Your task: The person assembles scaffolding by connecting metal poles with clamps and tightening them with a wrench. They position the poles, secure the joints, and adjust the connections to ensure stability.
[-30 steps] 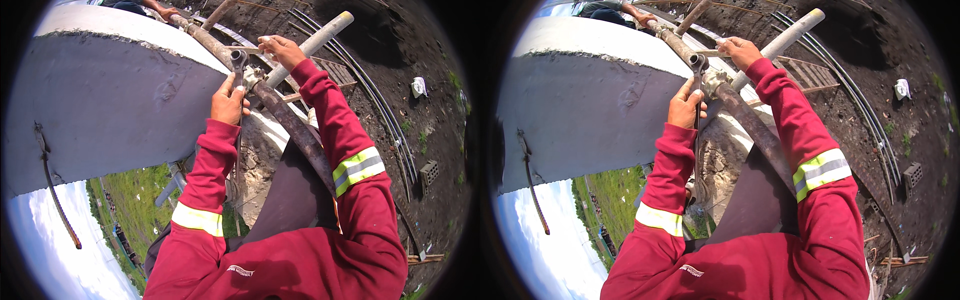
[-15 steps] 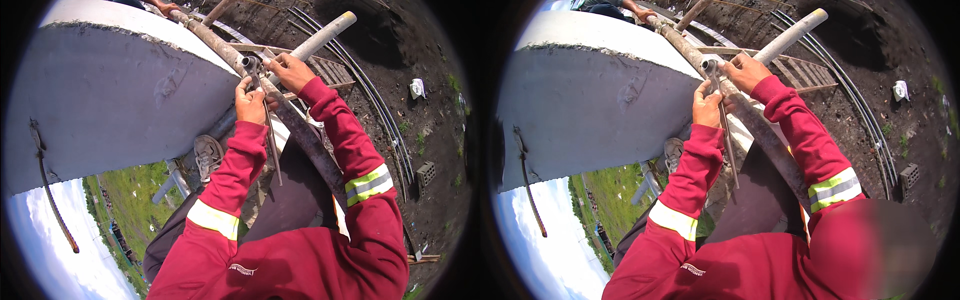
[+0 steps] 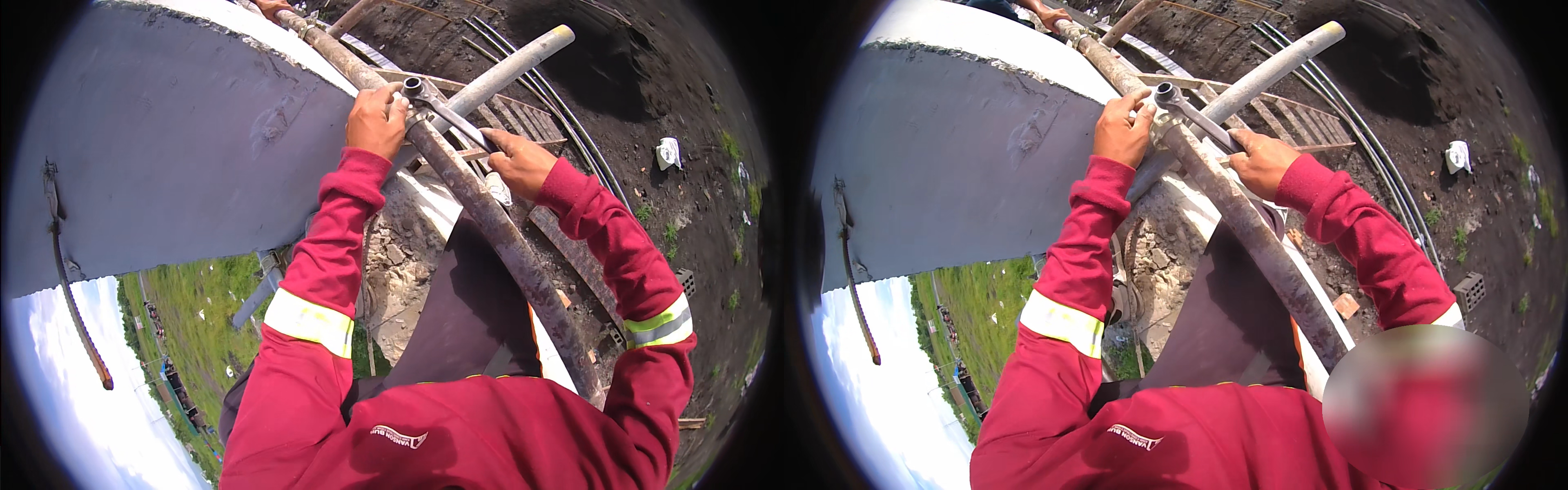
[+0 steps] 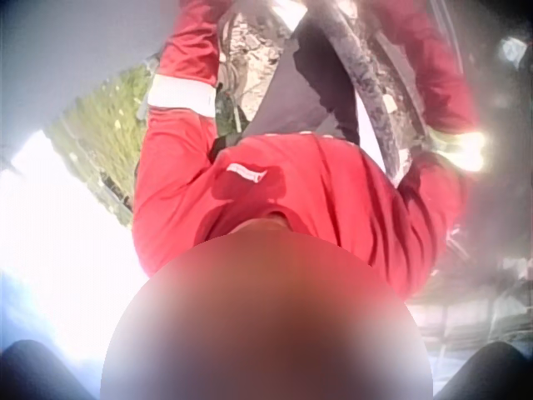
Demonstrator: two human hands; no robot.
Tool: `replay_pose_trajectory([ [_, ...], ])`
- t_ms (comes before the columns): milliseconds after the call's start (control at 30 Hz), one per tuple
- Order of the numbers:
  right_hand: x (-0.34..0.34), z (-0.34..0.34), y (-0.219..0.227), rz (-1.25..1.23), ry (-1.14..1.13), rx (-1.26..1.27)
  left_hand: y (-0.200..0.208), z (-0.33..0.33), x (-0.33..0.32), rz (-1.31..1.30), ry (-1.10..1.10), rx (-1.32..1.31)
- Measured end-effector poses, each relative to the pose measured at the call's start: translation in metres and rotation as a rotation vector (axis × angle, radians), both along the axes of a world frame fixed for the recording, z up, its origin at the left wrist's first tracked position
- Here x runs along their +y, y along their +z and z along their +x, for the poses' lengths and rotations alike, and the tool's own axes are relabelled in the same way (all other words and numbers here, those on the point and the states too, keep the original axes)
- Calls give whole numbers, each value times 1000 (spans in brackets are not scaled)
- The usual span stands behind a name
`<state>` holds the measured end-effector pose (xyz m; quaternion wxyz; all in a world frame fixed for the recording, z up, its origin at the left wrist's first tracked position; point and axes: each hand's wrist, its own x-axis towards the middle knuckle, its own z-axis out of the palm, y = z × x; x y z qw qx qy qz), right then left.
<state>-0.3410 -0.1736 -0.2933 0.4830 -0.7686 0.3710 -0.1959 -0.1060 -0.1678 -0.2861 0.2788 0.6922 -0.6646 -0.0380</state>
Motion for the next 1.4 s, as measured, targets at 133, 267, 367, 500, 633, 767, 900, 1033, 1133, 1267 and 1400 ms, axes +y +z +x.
replay_pose_trajectory([
  [133,-43,-16,5,-15,105,136,2,11,-43,125,-95,-209],
  [267,-79,-25,2,-133,171,211,10,10,-62,326,-98,-342],
  [367,-98,-28,1,-173,178,358,25,7,-71,590,-158,-514],
  [500,-119,-28,-3,-135,161,388,30,-8,-69,638,-197,-747],
  [633,-121,-27,-8,-256,170,446,25,-8,-56,566,-125,-693],
  [767,-79,-26,-1,72,212,414,20,-2,-57,476,-177,-691],
  [900,-3,-6,-5,544,57,166,17,1,-61,473,-191,-698],
  [1033,54,35,-31,873,-241,-278,16,1,-63,498,-179,-702],
  [1133,85,74,-39,1038,-407,-456,16,-1,-68,519,-217,-692],
  [1267,126,170,-34,1011,-631,-494,19,-15,-72,586,-115,-770],
  [1400,132,209,-41,812,-704,-496,26,-27,-68,584,-14,-814],
])
